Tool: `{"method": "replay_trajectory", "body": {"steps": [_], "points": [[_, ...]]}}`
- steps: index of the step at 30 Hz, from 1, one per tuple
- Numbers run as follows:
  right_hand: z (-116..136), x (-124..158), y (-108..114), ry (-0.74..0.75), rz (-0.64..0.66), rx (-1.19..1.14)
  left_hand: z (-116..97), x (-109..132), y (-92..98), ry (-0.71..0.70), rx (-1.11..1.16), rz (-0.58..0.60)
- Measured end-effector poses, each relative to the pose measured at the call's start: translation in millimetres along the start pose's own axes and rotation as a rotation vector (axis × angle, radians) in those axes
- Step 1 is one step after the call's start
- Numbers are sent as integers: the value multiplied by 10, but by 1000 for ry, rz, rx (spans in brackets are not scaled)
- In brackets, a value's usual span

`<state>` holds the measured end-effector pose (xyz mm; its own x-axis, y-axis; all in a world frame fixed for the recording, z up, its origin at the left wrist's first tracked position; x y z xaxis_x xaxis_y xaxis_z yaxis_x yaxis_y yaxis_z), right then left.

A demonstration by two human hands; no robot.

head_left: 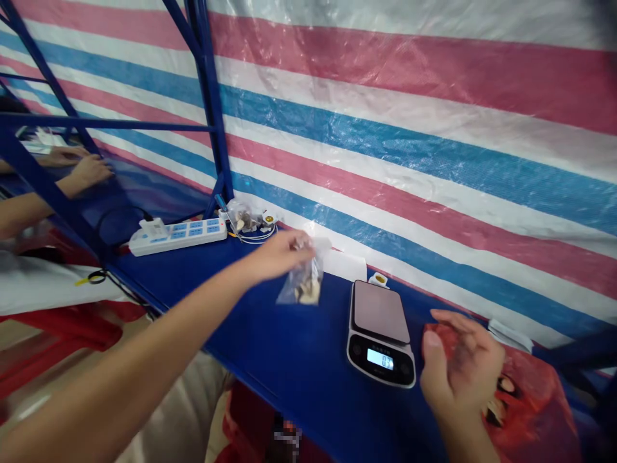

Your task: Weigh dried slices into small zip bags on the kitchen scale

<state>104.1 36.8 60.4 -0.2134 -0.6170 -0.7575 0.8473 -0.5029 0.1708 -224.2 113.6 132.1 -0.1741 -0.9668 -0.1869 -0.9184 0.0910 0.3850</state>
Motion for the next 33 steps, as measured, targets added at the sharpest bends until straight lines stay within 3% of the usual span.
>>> {"method": "replay_trajectory", "body": {"steps": [2,5,8,11,14,18,21,23,28,33], "points": [[-73,-37,30,-37,-58,16,117,-362,372,69,-145,-113],[-173,-49,31,-33,-58,68,320,-758,858,149,-313,-167],[-240,-55,18,-75,7,114,467,-900,1229,218,-482,-340],[-255,-81,29,-122,32,169,494,-858,1365,173,-551,-479],[-266,-108,58,-165,18,195,503,-762,1217,51,-619,-419],[-298,-116,85,-213,3,275,700,-654,795,-16,-694,-78],[-280,-114,78,-154,6,320,892,-595,537,-75,-905,193],[-265,-117,61,-101,21,321,971,-571,434,-151,-1015,284],[-302,-135,41,-84,25,312,953,-559,328,-277,-1061,235],[-329,-130,69,-123,-9,295,587,-558,209,-387,-909,-25]]}}
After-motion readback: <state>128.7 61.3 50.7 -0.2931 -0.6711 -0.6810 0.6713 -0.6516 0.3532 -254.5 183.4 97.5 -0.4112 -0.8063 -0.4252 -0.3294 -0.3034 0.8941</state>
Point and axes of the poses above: each hand's wrist, its own x-axis away from the middle knuckle, its own y-axis out of the back of the hand, z = x × y, the point moved 2 cm from there along -x, towards the middle knuckle, and after that the axes turned 3 degrees about -y, right-handed, at the moved point
